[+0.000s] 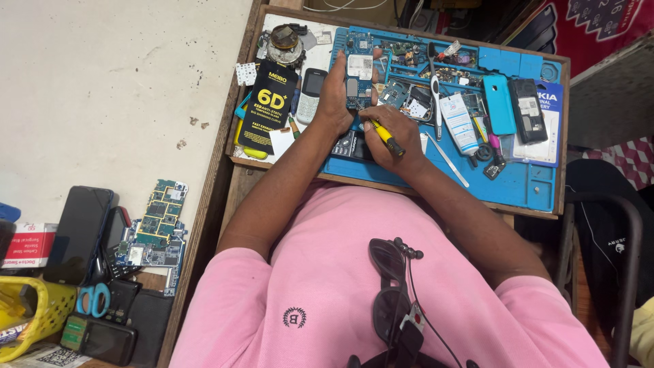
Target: The person uses a screwdriver to remove screws from a small circuit board, then flips and repositions the board to continue unscrewing components. The board is handled one at a time on a cluttered workbench with other electronics parts nearby.
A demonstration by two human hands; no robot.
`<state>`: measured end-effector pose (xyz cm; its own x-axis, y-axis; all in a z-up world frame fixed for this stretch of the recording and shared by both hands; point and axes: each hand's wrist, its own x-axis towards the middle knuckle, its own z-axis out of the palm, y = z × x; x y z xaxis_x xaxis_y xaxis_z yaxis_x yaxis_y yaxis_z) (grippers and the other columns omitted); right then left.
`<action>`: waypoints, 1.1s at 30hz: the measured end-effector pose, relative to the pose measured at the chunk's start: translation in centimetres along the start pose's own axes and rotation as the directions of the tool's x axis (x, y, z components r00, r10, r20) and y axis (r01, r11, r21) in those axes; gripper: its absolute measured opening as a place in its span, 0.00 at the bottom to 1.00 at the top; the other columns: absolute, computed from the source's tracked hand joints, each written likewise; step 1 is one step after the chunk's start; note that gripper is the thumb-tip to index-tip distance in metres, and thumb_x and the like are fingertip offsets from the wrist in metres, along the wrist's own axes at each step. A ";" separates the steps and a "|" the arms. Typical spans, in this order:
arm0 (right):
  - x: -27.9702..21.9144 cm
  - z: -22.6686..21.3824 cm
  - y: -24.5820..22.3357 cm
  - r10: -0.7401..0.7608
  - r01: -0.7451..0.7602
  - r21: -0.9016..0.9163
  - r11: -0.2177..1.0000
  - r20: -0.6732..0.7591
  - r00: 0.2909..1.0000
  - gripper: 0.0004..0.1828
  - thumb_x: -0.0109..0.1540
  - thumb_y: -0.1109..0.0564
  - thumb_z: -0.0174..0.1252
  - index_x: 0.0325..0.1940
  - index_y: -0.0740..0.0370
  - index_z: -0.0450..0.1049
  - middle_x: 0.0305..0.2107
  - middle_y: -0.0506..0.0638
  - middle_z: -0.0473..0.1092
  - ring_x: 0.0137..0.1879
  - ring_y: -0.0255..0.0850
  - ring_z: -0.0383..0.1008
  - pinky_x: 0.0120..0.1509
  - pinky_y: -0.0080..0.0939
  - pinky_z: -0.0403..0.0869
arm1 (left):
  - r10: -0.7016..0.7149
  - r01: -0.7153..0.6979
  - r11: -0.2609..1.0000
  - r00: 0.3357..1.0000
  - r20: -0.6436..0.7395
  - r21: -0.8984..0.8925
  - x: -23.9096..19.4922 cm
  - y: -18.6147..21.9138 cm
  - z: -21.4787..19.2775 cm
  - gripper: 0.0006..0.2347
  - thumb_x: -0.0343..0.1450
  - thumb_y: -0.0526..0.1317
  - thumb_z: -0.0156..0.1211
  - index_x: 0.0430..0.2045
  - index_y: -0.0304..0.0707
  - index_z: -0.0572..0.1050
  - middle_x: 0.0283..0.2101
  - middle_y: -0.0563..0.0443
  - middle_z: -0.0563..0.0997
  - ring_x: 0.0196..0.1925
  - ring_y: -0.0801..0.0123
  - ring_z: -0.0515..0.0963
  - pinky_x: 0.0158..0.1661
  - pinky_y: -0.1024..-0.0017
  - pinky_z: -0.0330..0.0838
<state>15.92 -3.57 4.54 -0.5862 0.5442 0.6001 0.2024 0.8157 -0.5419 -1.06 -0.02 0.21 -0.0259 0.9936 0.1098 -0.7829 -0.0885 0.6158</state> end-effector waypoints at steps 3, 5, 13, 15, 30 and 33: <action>0.0 -0.2 0.0 -0.002 0.002 0.001 1.000 0.015 1.000 0.10 0.65 0.65 0.56 0.50 0.67 0.75 0.40 0.60 0.76 0.45 0.52 0.80 0.50 0.47 0.77 | 0.000 0.000 1.000 1.000 -0.006 0.006 -0.1 0.0 0.1 0.27 0.81 0.56 0.31 0.56 0.31 0.74 0.31 0.48 0.78 0.25 0.70 0.79 0.27 0.75 0.78; 0.0 -0.1 -0.1 0.000 0.000 0.010 1.000 0.016 1.000 0.10 0.64 0.65 0.56 0.49 0.68 0.75 0.40 0.60 0.76 0.45 0.53 0.80 0.50 0.47 0.78 | 0.000 0.000 1.000 1.000 -0.005 -0.004 -0.1 0.0 0.1 0.27 0.81 0.56 0.31 0.55 0.30 0.74 0.31 0.48 0.78 0.25 0.69 0.79 0.27 0.74 0.78; 0.0 0.1 -0.6 -0.054 0.053 0.025 0.998 0.029 0.998 0.10 0.64 0.66 0.57 0.49 0.68 0.74 0.41 0.60 0.77 0.44 0.52 0.81 0.49 0.46 0.79 | 0.013 -0.013 1.000 1.000 -0.001 -0.021 0.0 0.1 0.2 0.27 0.82 0.55 0.33 0.54 0.30 0.75 0.30 0.48 0.78 0.24 0.67 0.79 0.25 0.73 0.77; 0.0 0.1 -0.7 -0.063 0.063 0.017 0.998 0.023 0.998 0.10 0.64 0.66 0.57 0.50 0.67 0.74 0.41 0.60 0.77 0.44 0.52 0.81 0.48 0.46 0.79 | 0.014 -0.014 1.000 1.000 0.005 -0.019 -0.1 0.1 0.2 0.27 0.82 0.55 0.32 0.55 0.30 0.74 0.30 0.48 0.78 0.24 0.67 0.79 0.25 0.72 0.77; 0.3 -0.4 -1.2 -0.099 0.100 -0.061 0.993 0.017 0.995 0.09 0.61 0.67 0.59 0.46 0.67 0.74 0.36 0.58 0.76 0.37 0.51 0.80 0.41 0.45 0.78 | 0.018 -0.018 0.999 1.000 0.015 -0.042 -0.3 0.4 0.3 0.27 0.82 0.55 0.32 0.57 0.30 0.73 0.32 0.47 0.78 0.25 0.67 0.79 0.27 0.72 0.77; 0.3 -0.5 -1.0 -0.082 0.084 -0.074 0.994 0.023 0.996 0.09 0.61 0.67 0.59 0.45 0.67 0.74 0.35 0.58 0.75 0.36 0.50 0.79 0.40 0.45 0.78 | 0.011 -0.011 0.999 1.000 0.011 -0.052 -0.3 0.4 0.5 0.26 0.81 0.55 0.32 0.56 0.30 0.73 0.31 0.47 0.78 0.24 0.67 0.79 0.26 0.73 0.77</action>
<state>15.94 -4.10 5.60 -0.6186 0.4707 0.6291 0.2099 0.8706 -0.4451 -1.08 -0.38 0.80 -0.0280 0.9918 0.1250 -0.8137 -0.0953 0.5734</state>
